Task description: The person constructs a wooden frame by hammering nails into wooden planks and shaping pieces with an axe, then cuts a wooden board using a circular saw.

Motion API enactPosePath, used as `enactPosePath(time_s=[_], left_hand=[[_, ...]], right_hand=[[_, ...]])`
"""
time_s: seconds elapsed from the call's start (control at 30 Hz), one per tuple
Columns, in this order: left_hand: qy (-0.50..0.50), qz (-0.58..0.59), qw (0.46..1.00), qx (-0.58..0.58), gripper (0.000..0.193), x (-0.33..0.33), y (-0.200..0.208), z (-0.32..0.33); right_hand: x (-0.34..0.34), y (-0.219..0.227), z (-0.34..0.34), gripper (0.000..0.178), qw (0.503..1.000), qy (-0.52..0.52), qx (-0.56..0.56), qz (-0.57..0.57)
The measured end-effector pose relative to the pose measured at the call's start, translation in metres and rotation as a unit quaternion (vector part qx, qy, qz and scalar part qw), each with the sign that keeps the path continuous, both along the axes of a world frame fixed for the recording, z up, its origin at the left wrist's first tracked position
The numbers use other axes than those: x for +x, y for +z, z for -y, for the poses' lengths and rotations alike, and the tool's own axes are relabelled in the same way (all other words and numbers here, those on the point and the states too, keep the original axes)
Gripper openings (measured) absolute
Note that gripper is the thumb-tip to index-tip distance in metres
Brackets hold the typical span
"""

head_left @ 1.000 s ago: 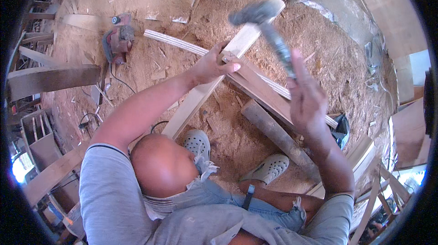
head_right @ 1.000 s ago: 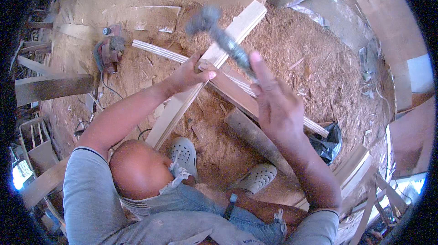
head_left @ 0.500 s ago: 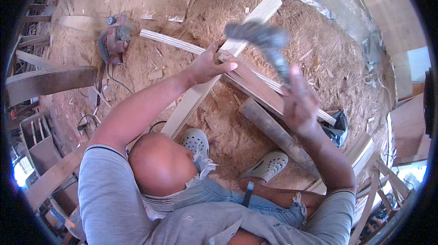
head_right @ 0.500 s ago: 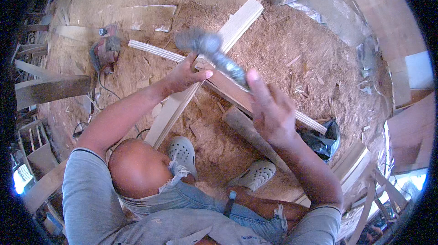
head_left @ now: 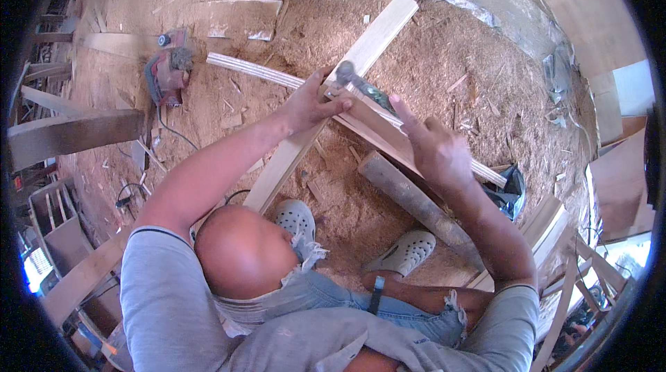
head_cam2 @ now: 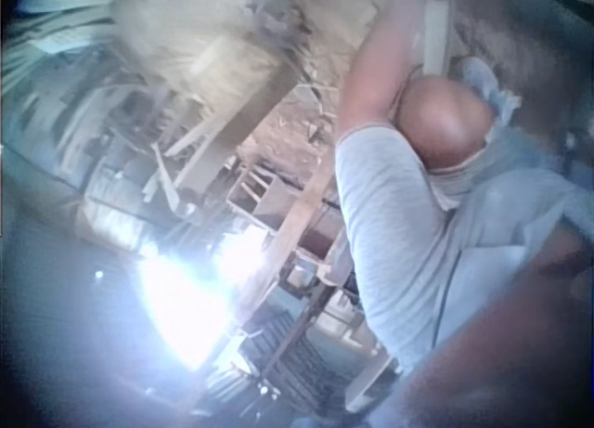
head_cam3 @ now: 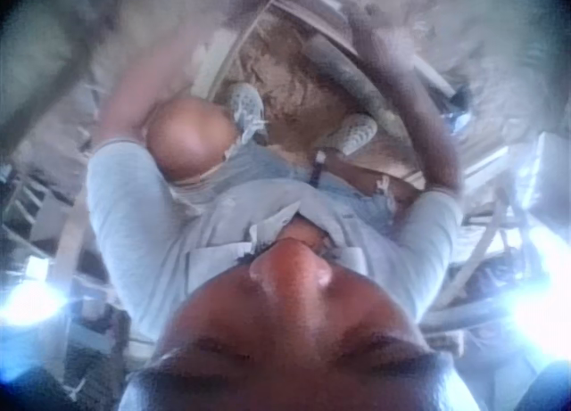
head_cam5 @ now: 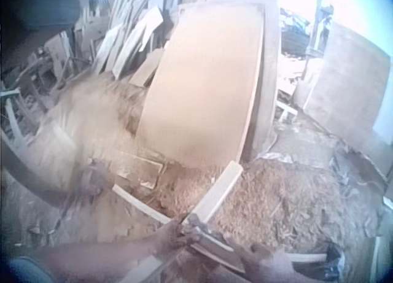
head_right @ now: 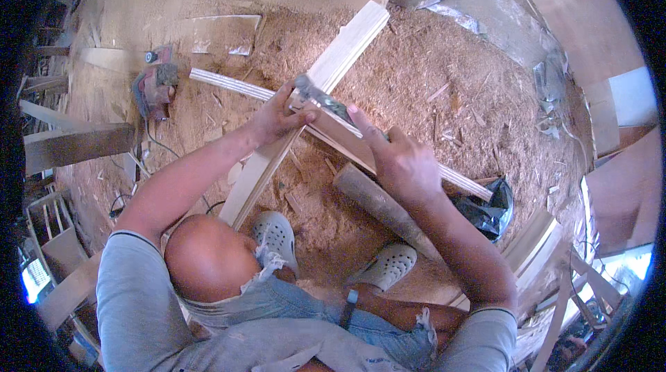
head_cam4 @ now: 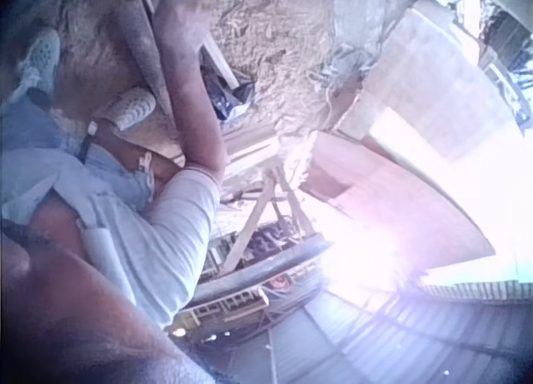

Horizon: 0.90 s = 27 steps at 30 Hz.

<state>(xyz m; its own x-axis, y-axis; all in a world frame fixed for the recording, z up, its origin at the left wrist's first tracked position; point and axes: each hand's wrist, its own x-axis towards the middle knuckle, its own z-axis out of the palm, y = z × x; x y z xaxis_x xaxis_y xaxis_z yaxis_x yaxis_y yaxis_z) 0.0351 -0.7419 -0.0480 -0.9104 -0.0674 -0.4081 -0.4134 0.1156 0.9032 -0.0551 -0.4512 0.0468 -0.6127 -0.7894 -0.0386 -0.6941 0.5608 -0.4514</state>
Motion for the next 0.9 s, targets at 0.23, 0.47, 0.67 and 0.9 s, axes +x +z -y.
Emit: enactPosePath(time_s=[0.23, 0.47, 0.67, 0.9], left_hand=[[-0.017, -0.011, 0.999, 0.032, 0.108, -0.009, 0.021, -0.003], [0.051, -0.067, 0.995, 0.047, 0.108, -0.003, -0.012, 0.003], [0.005, -0.038, 0.993, -0.108, 0.132, -0.008, -0.002, -0.010], [0.010, -0.054, 0.995, -0.080, 0.146, 0.003, 0.004, 0.002]], right_hand=[[-0.008, 0.021, 0.001, 0.081, 0.936, -0.013, -0.335, -0.105], [-0.017, 0.027, 0.014, 0.065, 0.991, 0.037, -0.120, -0.047], [0.001, -0.007, -0.013, 0.065, 0.998, 0.031, 0.058, 0.026], [-0.007, 0.021, 0.001, 0.066, 0.946, 0.012, -0.309, -0.093]])
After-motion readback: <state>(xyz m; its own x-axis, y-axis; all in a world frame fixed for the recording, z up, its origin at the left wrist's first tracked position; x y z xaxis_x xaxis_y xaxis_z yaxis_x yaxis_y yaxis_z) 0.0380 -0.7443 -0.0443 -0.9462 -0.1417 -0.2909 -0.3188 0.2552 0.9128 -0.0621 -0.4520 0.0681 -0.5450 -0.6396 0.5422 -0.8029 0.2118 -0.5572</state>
